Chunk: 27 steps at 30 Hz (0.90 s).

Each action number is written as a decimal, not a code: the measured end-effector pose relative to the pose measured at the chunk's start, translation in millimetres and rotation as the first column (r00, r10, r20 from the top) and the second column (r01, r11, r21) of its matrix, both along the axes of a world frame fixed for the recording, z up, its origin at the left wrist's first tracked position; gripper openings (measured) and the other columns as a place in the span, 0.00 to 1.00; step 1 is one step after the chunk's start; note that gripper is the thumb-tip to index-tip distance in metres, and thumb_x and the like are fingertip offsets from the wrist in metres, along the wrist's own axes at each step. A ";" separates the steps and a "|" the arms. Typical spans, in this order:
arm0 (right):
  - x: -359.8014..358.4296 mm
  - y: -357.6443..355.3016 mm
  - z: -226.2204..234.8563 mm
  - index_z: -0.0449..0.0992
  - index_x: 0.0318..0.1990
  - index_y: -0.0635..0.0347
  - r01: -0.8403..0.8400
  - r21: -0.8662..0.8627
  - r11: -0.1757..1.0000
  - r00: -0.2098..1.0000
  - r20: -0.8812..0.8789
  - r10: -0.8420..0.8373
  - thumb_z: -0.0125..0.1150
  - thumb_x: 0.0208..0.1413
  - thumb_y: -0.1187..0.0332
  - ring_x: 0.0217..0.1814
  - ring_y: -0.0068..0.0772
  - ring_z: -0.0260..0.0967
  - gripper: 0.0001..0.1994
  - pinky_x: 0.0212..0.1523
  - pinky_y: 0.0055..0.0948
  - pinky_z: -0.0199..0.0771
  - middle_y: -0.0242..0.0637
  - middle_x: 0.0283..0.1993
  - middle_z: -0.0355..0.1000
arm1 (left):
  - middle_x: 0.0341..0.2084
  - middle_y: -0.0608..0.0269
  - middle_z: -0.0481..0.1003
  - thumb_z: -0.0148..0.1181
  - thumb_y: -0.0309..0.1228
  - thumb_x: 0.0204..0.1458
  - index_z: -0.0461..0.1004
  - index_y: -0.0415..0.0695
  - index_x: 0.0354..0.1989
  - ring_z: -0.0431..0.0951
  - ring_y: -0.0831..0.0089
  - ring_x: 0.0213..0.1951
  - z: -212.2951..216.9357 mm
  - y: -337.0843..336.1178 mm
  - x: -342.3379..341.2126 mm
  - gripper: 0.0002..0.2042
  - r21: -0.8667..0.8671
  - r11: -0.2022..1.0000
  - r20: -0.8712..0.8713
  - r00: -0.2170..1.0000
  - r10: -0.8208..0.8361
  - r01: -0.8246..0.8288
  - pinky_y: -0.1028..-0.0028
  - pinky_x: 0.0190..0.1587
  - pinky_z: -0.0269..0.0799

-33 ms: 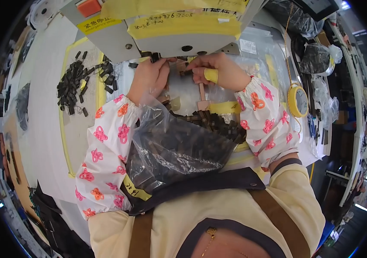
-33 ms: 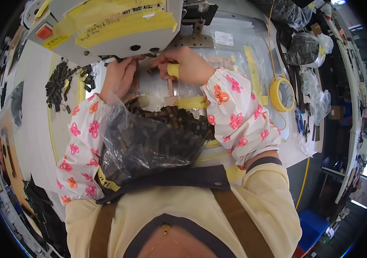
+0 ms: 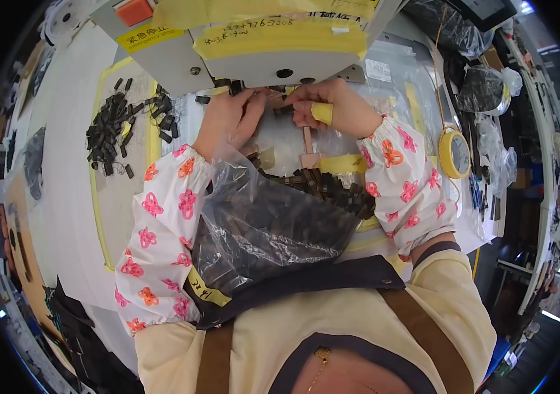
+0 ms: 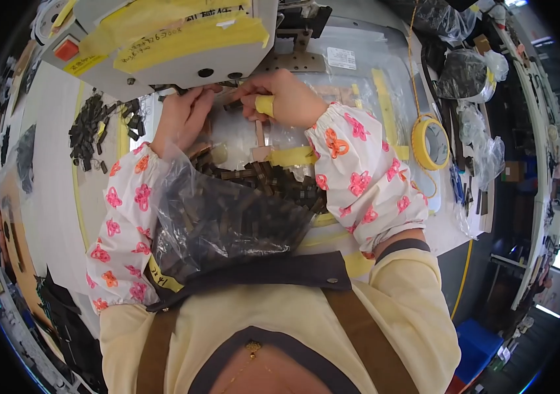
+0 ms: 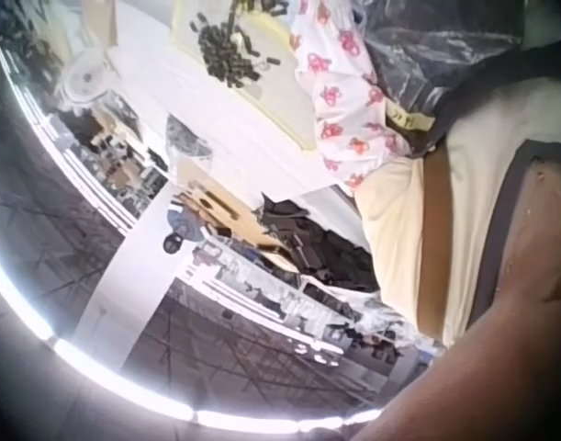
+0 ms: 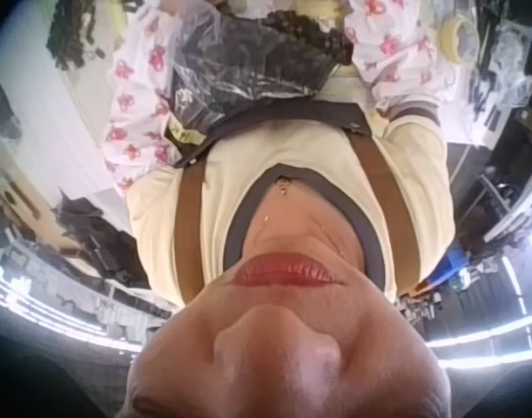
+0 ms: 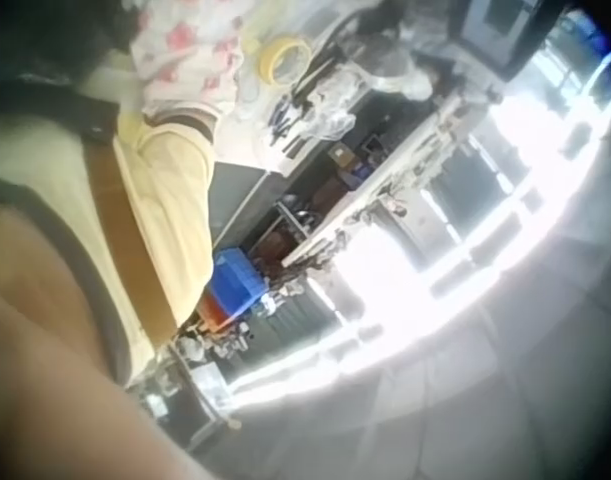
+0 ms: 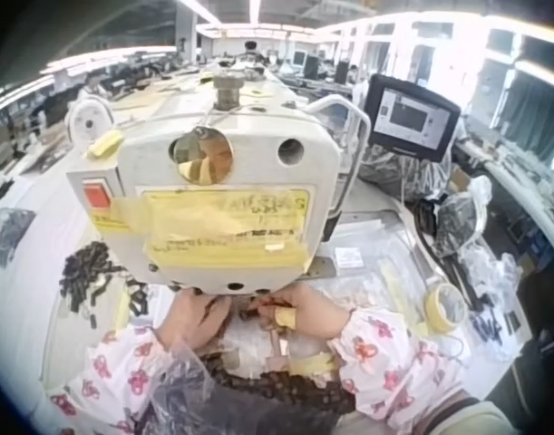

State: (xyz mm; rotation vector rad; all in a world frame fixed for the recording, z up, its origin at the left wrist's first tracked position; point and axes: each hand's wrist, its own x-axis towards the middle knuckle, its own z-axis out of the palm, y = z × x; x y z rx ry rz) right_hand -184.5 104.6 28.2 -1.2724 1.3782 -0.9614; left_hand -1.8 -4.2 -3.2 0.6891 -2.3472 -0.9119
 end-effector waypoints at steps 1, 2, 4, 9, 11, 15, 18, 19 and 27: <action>-0.6 0.7 0.5 0.70 0.40 0.68 0.004 0.002 1.000 1.000 0.000 -0.004 0.51 0.54 0.72 0.25 0.17 0.66 0.09 0.21 0.14 0.62 0.34 0.26 0.71 | 0.22 0.49 0.72 0.52 0.32 0.48 0.75 0.43 0.34 0.73 0.57 0.24 10.7 5.3 -1.4 0.09 0.091 0.995 0.021 0.999 -0.027 0.025 0.68 0.28 0.68; 1.1 0.0 2.0 0.70 0.40 0.69 0.037 0.040 0.998 0.999 0.037 -0.039 0.51 0.54 0.72 0.25 0.17 0.67 0.10 0.22 0.14 0.62 0.34 0.26 0.71 | 0.22 0.49 0.72 0.52 0.32 0.48 0.75 0.43 0.34 0.73 0.57 0.24 12.6 4.3 -0.2 0.09 0.090 0.996 0.021 0.999 -0.026 0.024 0.68 0.28 0.68; 2.6 -1.0 3.6 0.70 0.41 0.70 0.068 0.079 0.995 0.995 0.070 -0.073 0.52 0.54 0.72 0.26 0.17 0.67 0.10 0.22 0.14 0.62 0.35 0.27 0.71 | 0.21 0.62 0.70 0.52 0.32 0.52 0.72 0.35 0.34 0.67 0.79 0.21 14.8 1.6 2.4 0.11 0.175 0.958 -0.020 0.973 -0.229 0.229 0.78 0.25 0.63; 3.9 -0.2 -5.7 0.71 0.40 0.71 0.076 -0.081 0.994 0.997 0.041 -0.073 0.57 0.50 0.73 0.24 0.19 0.67 0.11 0.25 0.20 0.68 0.35 0.26 0.71 | 0.21 0.53 0.73 0.52 0.36 0.50 0.73 0.38 0.30 0.73 0.61 0.22 7.8 -3.1 1.2 0.12 0.202 0.949 -0.049 0.971 -0.235 0.240 0.72 0.26 0.66; 3.7 2.1 -3.8 0.72 0.37 0.70 0.090 -0.137 0.986 0.993 -0.068 -0.100 0.58 0.48 0.74 0.24 0.22 0.67 0.10 0.25 0.22 0.68 0.36 0.25 0.72 | 0.20 0.54 0.73 0.52 0.35 0.50 0.73 0.38 0.29 0.72 0.62 0.21 8.6 -4.8 3.1 0.12 0.256 0.937 -0.072 0.971 -0.227 0.238 0.72 0.26 0.66; -3.0 5.0 -5.0 0.75 0.35 0.66 -0.165 -0.472 0.866 0.810 -0.565 -0.154 0.60 0.44 0.75 0.28 0.32 0.70 0.08 0.32 0.25 0.70 0.40 0.34 0.73 | 0.20 0.54 0.73 0.52 0.34 0.50 0.73 0.37 0.28 0.71 0.63 0.20 12.5 -5.5 3.8 0.11 0.324 0.925 0.027 0.976 -0.216 0.196 0.72 0.25 0.65; -4.7 5.0 -10.9 0.77 0.33 0.62 -0.149 -0.573 0.806 0.828 -0.518 -0.216 0.61 0.42 0.74 0.28 0.38 0.70 0.08 0.32 0.27 0.69 0.40 0.32 0.74 | 0.20 0.59 0.71 0.52 0.32 0.51 0.72 0.37 0.30 0.69 0.72 0.19 8.2 -3.4 2.0 0.09 0.240 0.948 0.010 0.976 -0.219 0.211 0.75 0.24 0.64; -5.1 3.7 -12.1 0.77 0.33 0.62 -0.144 -0.575 0.806 0.829 -0.514 -0.219 0.61 0.42 0.74 0.28 0.38 0.70 0.08 0.32 0.27 0.69 0.40 0.32 0.74 | 0.20 0.65 0.69 0.52 0.30 0.52 0.71 0.37 0.32 0.66 0.82 0.18 6.0 -3.1 2.0 0.08 0.193 0.960 0.006 0.978 -0.208 0.203 0.79 0.22 0.62; 0.2 6.3 -9.5 0.73 0.31 0.68 0.222 -0.256 0.941 0.946 -0.177 -0.271 0.57 0.45 0.75 0.27 0.25 0.69 0.06 0.31 0.24 0.69 0.37 0.27 0.73 | 0.20 0.59 0.71 0.53 0.30 0.50 0.73 0.38 0.31 0.69 0.70 0.20 5.1 -1.8 0.6 0.08 -0.060 0.972 -0.036 0.972 -0.231 0.229 0.74 0.27 0.64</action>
